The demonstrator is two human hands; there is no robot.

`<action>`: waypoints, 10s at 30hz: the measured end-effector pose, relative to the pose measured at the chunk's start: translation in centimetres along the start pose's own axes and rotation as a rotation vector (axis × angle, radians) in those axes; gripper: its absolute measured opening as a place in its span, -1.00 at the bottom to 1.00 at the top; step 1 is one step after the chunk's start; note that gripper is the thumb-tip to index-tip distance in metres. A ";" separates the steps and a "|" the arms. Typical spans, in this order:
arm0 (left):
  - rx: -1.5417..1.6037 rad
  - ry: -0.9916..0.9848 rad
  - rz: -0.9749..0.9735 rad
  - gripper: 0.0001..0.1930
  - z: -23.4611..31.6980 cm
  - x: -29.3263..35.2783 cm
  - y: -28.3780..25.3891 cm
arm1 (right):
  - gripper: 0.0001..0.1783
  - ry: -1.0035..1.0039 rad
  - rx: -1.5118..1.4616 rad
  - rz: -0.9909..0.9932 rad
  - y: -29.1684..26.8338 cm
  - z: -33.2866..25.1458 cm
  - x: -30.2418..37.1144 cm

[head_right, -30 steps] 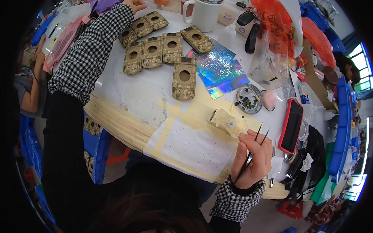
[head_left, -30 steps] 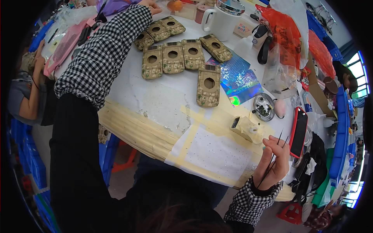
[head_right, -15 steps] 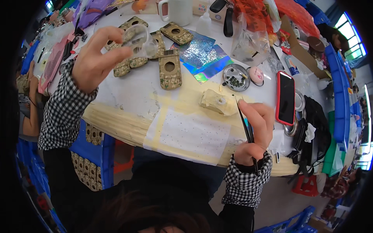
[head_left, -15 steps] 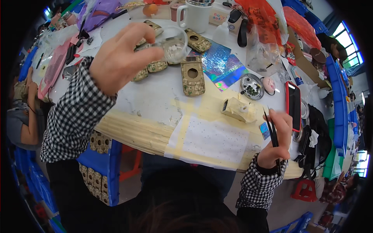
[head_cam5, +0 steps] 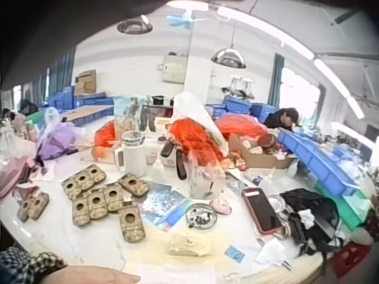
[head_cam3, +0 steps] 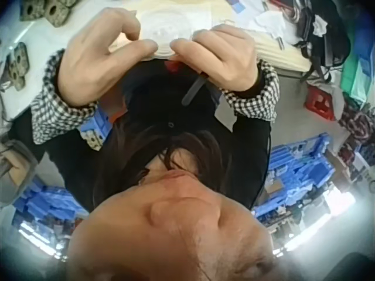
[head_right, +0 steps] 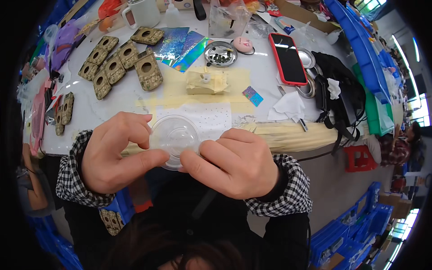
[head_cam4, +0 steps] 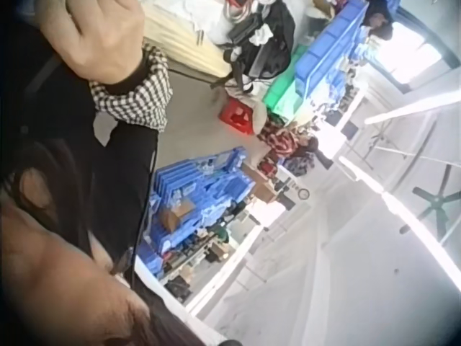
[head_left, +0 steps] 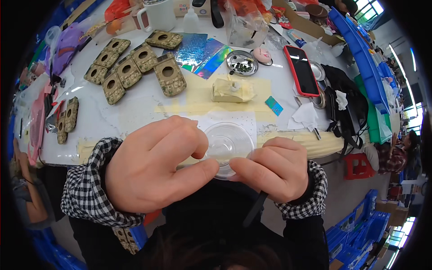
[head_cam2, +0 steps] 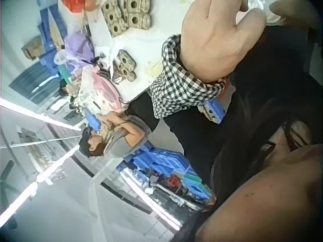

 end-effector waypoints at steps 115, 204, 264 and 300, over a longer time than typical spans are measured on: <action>-0.162 -0.781 0.544 -0.42 -18.0 2.0 -2.7 | 0.13 0.882 -0.003 0.049 -2.5 10.6 8.4; 1.330 -0.719 1.055 -0.79 -21.0 3.2 0.1 | -0.54 2.253 1.227 -0.848 -48.4 33.1 58.5; 1.506 -0.637 1.009 -0.69 -24.5 6.1 -0.1 | -0.31 1.930 1.148 -0.883 -37.0 48.0 51.8; 1.567 -0.499 0.886 -0.64 -22.1 4.9 -0.5 | -0.44 1.912 1.437 -0.454 -46.8 40.7 44.4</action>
Point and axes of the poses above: each hand's wrist, its own x-axis away from the middle knuckle, its own y-axis out of the palm, z = x × y, the point moved 7 cm from there along -x, towards the middle knuckle, and after that the axes turned 15 degrees about x, right-handed, at the moved point
